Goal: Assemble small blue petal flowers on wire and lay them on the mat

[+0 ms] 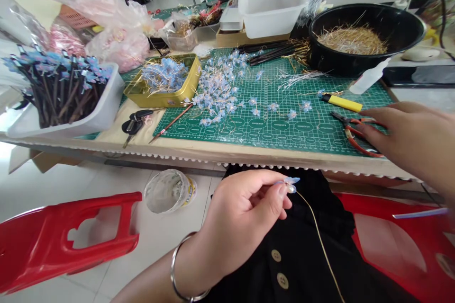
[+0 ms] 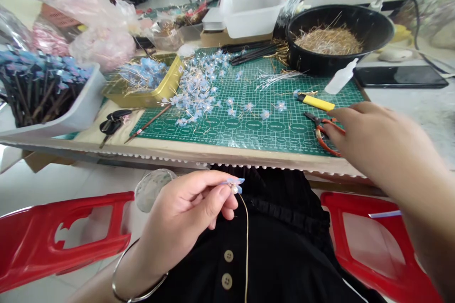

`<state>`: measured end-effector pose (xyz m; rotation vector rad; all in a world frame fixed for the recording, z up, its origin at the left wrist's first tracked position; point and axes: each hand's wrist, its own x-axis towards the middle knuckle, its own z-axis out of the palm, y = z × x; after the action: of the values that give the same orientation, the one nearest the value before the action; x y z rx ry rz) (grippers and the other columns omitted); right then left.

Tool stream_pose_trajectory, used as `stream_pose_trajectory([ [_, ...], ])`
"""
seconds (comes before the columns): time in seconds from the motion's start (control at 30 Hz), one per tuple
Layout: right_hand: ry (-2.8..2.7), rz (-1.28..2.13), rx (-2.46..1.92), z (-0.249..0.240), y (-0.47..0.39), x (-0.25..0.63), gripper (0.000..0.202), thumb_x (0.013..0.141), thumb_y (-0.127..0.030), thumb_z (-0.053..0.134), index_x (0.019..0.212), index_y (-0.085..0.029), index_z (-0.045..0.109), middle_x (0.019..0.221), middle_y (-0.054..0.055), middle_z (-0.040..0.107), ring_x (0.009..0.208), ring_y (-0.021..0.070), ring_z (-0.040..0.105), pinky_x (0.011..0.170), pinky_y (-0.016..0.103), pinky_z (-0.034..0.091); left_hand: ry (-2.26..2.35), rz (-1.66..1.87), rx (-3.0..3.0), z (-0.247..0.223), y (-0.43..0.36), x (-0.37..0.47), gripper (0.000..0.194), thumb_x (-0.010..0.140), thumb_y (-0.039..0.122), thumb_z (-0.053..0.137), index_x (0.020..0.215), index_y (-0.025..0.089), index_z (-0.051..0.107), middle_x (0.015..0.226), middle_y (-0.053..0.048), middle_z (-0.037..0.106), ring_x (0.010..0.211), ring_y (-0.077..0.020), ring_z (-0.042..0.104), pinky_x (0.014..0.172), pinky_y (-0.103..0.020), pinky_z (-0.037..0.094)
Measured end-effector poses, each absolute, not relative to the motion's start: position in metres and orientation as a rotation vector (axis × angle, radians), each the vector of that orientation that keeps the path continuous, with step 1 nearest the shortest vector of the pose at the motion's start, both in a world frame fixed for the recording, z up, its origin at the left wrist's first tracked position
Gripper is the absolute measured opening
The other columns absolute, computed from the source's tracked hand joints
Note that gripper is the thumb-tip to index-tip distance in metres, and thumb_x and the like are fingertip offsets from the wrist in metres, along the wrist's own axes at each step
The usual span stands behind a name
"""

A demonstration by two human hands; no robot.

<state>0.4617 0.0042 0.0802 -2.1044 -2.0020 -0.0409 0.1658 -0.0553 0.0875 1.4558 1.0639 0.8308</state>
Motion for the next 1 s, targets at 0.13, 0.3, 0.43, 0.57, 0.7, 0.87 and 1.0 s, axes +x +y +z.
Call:
stream_pose_trajectory([
  [0.13, -1.87, 0.797, -1.665, 0.09, -0.041, 0.408, 0.038, 0.092, -0.06, 0.052, 0.089, -0.026, 0.069, 0.081, 0.006, 0.075, 0.071, 0.0212, 0.069, 0.06, 0.032, 0.052, 1.145, 0.847, 1.573, 0.085, -0.052, 0.171, 0.018, 0.093, 0.022, 0.06, 0.1, 0.014, 0.074, 0.075, -0.003, 0.077, 0.064, -0.0128, 0.072, 0.05, -0.018, 0.053],
  [0.3, -1.572, 1.407, -1.503, 0.092, -0.058, 0.357, 0.031, 0.089, -0.051, 0.058, 0.073, -0.024, 0.062, 0.059, 0.001, 0.068, 0.053, 0.0161, 0.065, 0.047, 0.025, 0.052, 1.229, 0.839, 1.693, 0.081, -0.049, 0.173, 0.014, 0.092, 0.022, 0.064, 0.096, 0.016, 0.075, 0.075, -0.002, 0.077, 0.066, -0.0141, 0.072, 0.051, -0.019, 0.053],
  [0.43, -1.617, 1.204, -1.515, 0.088, -0.053, 0.357, 0.023, 0.09, -0.038, 0.056, 0.074, -0.023, 0.063, 0.054, -0.003, 0.063, 0.042, 0.0123, 0.057, 0.04, 0.022, 0.045, 1.157, 0.77, 1.501, 0.08, -0.047, 0.17, 0.014, 0.093, 0.026, 0.063, 0.092, 0.017, 0.073, 0.074, -0.001, 0.076, 0.063, -0.0126, 0.072, 0.052, -0.018, 0.054],
  [0.57, -1.938, 0.685, -1.463, 0.087, -0.053, 0.366, 0.014, 0.091, -0.027, 0.056, 0.082, -0.027, 0.067, 0.075, -0.001, 0.072, 0.065, 0.0161, 0.068, 0.056, 0.026, 0.051, 1.116, 0.745, 1.35, 0.079, -0.047, 0.168, 0.014, 0.093, 0.029, 0.064, 0.092, 0.017, 0.072, 0.075, -0.001, 0.076, 0.064, -0.0118, 0.073, 0.05, -0.015, 0.053],
  [0.7, -2.139, 0.279, -1.326, 0.093, -0.065, 0.368, 0.01, 0.092, -0.022, 0.058, 0.098, -0.029, 0.061, 0.087, 0.003, 0.072, 0.076, 0.0207, 0.069, 0.068, 0.032, 0.055, 1.195, 0.781, 1.484, 0.079, -0.047, 0.168, 0.017, 0.095, 0.029, 0.061, 0.091, 0.017, 0.072, 0.075, -0.001, 0.077, 0.063, -0.0116, 0.071, 0.052, -0.018, 0.052],
  [0.87, -2.215, 0.261, -1.407, 0.092, -0.072, 0.357, 0.011, 0.095, -0.023, 0.049, 0.087, -0.027, 0.056, 0.067, -0.001, 0.07, 0.051, 0.0179, 0.065, 0.047, 0.03, 0.045, 1.231, 0.884, 1.929, 0.075, -0.05, 0.169, 0.015, 0.096, 0.023, 0.061, 0.09, 0.017, 0.073, 0.081, -0.002, 0.078, 0.072, -0.0148, 0.073, 0.065, -0.024, 0.053],
  [1.0, -2.149, 0.31, -1.502, 0.086, -0.064, 0.35, 0.017, 0.093, -0.022, 0.05, 0.08, -0.023, 0.06, 0.063, -0.002, 0.068, 0.048, 0.0147, 0.064, 0.044, 0.026, 0.042, 1.206, 1.036, 2.172, 0.067, -0.054, 0.17, 0.012, 0.094, 0.017, 0.062, 0.091, 0.017, 0.073, 0.092, -0.004, 0.08, 0.078, -0.0161, 0.074, 0.069, -0.024, 0.053],
])
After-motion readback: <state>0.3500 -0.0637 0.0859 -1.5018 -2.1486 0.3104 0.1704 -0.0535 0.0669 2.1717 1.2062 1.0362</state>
